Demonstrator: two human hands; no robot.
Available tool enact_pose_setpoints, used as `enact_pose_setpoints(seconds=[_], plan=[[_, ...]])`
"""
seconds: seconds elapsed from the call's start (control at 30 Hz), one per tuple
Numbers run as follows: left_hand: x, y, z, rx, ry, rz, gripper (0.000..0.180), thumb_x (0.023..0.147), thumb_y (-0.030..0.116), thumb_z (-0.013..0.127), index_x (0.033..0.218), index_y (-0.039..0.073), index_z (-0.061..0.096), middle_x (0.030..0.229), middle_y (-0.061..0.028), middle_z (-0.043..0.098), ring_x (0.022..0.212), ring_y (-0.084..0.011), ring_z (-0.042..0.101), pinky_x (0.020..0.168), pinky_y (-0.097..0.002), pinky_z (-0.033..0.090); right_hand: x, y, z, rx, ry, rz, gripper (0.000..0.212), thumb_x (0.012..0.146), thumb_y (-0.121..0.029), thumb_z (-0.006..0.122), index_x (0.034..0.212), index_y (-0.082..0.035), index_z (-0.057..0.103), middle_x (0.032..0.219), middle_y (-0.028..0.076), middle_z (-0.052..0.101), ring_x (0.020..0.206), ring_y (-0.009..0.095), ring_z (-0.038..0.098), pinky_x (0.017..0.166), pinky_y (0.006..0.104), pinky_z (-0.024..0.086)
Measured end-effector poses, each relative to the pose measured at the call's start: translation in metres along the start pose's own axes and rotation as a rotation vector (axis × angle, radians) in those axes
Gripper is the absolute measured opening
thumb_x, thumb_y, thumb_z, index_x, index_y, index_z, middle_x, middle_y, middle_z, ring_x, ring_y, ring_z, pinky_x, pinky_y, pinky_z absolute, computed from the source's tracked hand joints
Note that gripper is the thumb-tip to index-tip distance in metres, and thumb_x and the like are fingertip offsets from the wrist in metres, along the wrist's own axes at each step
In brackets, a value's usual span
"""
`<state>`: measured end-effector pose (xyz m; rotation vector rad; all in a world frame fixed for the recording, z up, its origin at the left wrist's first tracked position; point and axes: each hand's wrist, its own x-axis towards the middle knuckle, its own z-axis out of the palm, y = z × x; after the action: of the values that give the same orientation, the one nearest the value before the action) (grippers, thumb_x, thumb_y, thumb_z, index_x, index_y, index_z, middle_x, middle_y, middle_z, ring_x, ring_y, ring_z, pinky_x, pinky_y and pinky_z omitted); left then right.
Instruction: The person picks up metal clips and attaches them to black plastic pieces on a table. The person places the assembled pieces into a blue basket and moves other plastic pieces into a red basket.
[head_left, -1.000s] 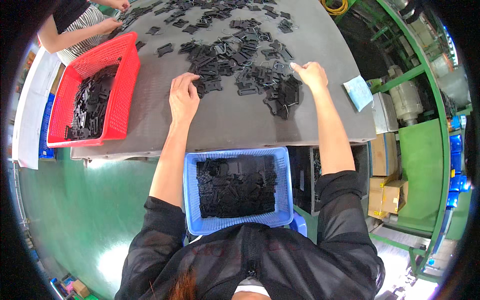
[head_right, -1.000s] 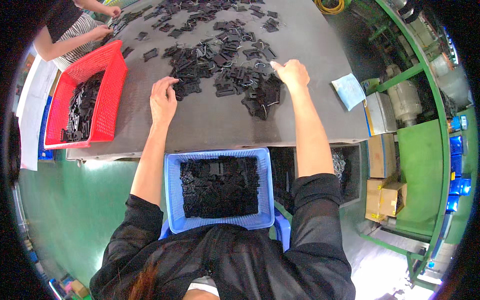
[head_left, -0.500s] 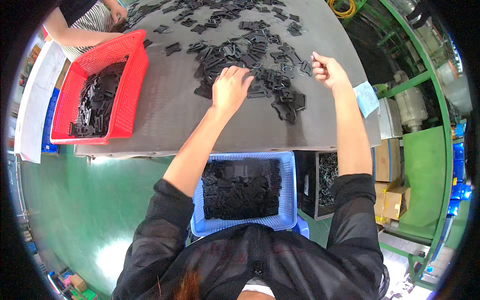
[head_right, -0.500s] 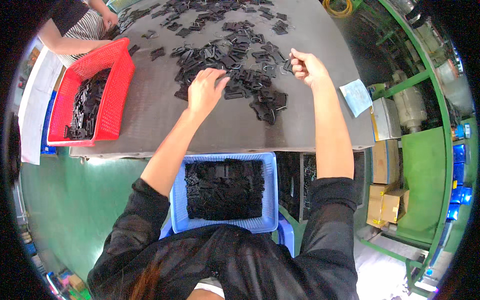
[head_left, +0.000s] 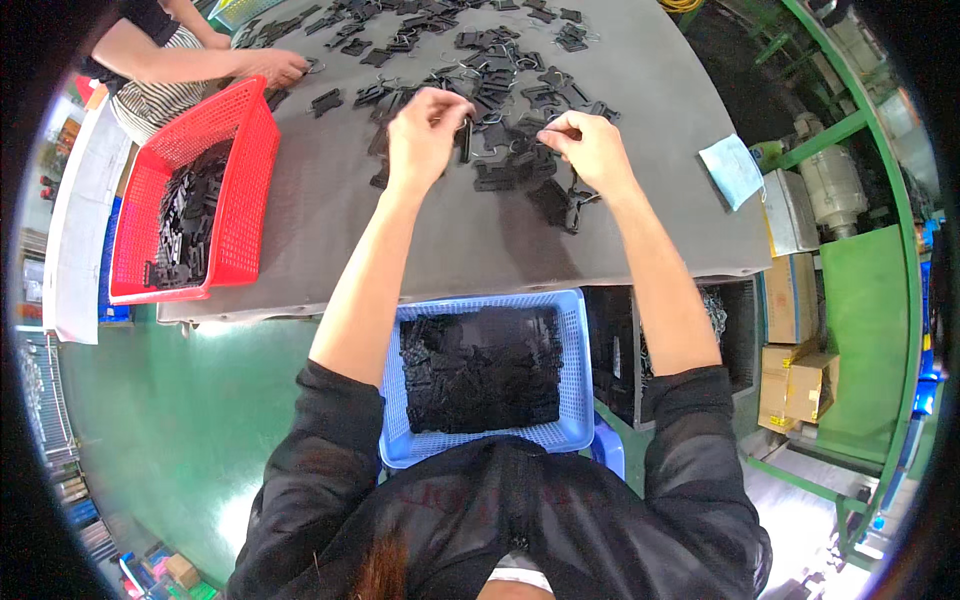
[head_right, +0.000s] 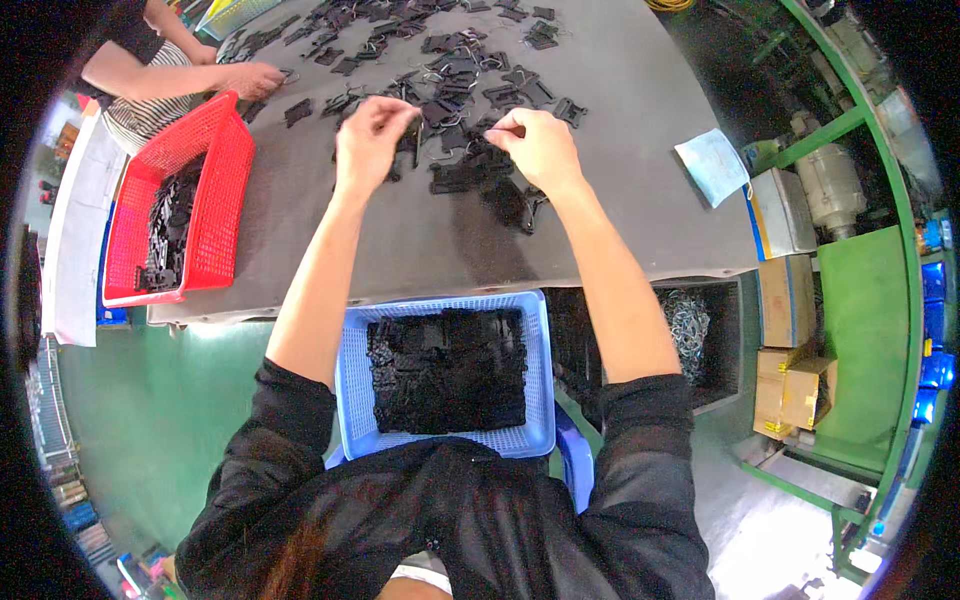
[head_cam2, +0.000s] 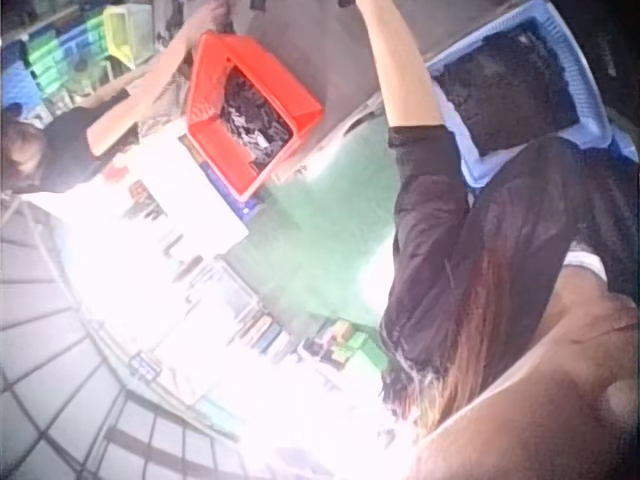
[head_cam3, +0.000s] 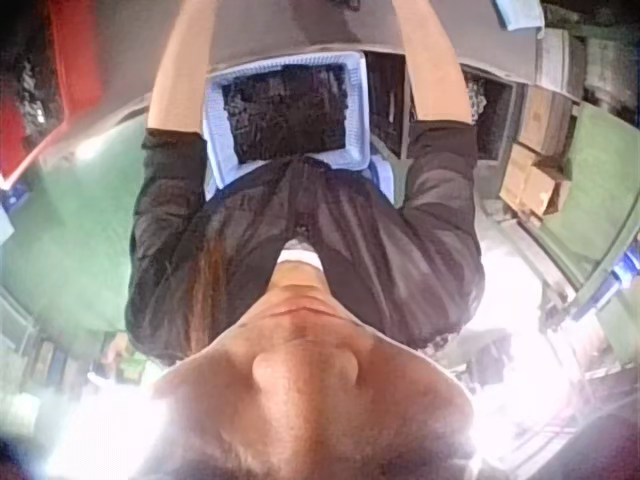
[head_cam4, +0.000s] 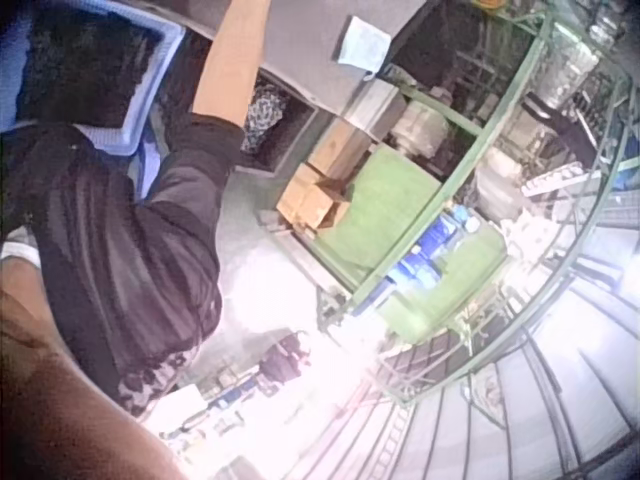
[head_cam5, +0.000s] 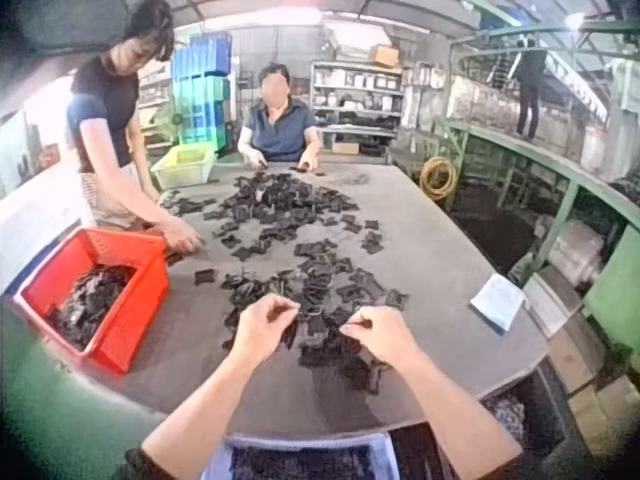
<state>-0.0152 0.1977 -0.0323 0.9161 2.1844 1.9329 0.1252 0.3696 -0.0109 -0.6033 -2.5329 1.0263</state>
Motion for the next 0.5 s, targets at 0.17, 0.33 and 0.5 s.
enact_pose_setpoints(seconds=[0.17, 0.33, 0.5], plan=[[0.001, -0.008, -0.017, -0.714, 0.01, -0.45, 0.02, 0.088, 0.014, 0.062, 0.102, 0.0, 0.061, 0.102, -0.0058, 0.064, 0.1, -0.0156, 0.058, 0.091, -0.0297, 0.044, 0.003, -0.022, -0.015, 0.191, -0.121, 0.126, 0.028, 0.076, -0.029, 0.075, 0.079, -0.002, 0.067, 0.065, 0.001, 0.06, 0.056, 0.008, 0.052, 0.054, 0.0242, 0.044], [0.004, -0.009, -0.015, -1.158, -0.125, -0.638, 0.021, 0.088, 0.016, 0.061, 0.102, 0.0, 0.059, 0.106, -0.0105, 0.062, 0.107, -0.0224, 0.057, 0.1, -0.0387, 0.041, 0.013, -0.014, -0.019, 0.367, -0.218, 0.334, 0.031, 0.081, -0.03, 0.072, 0.068, -0.006, 0.055, 0.055, -0.004, 0.047, 0.044, 0.005, 0.039, 0.04, 0.0208, 0.028], [-0.015, -0.004, 0.002, -0.217, -0.057, -0.246, 0.021, 0.082, 0.011, 0.065, 0.102, 0.004, 0.063, 0.106, -0.0083, 0.063, 0.102, -0.023, 0.059, 0.094, -0.036, 0.042, 0.034, 0.014, -0.03, 0.416, -0.427, 0.633, 0.031, 0.081, -0.029, 0.071, 0.065, -0.011, 0.052, 0.053, -0.006, 0.044, 0.041, 0.001, 0.035, 0.036, 0.0179, 0.021]])
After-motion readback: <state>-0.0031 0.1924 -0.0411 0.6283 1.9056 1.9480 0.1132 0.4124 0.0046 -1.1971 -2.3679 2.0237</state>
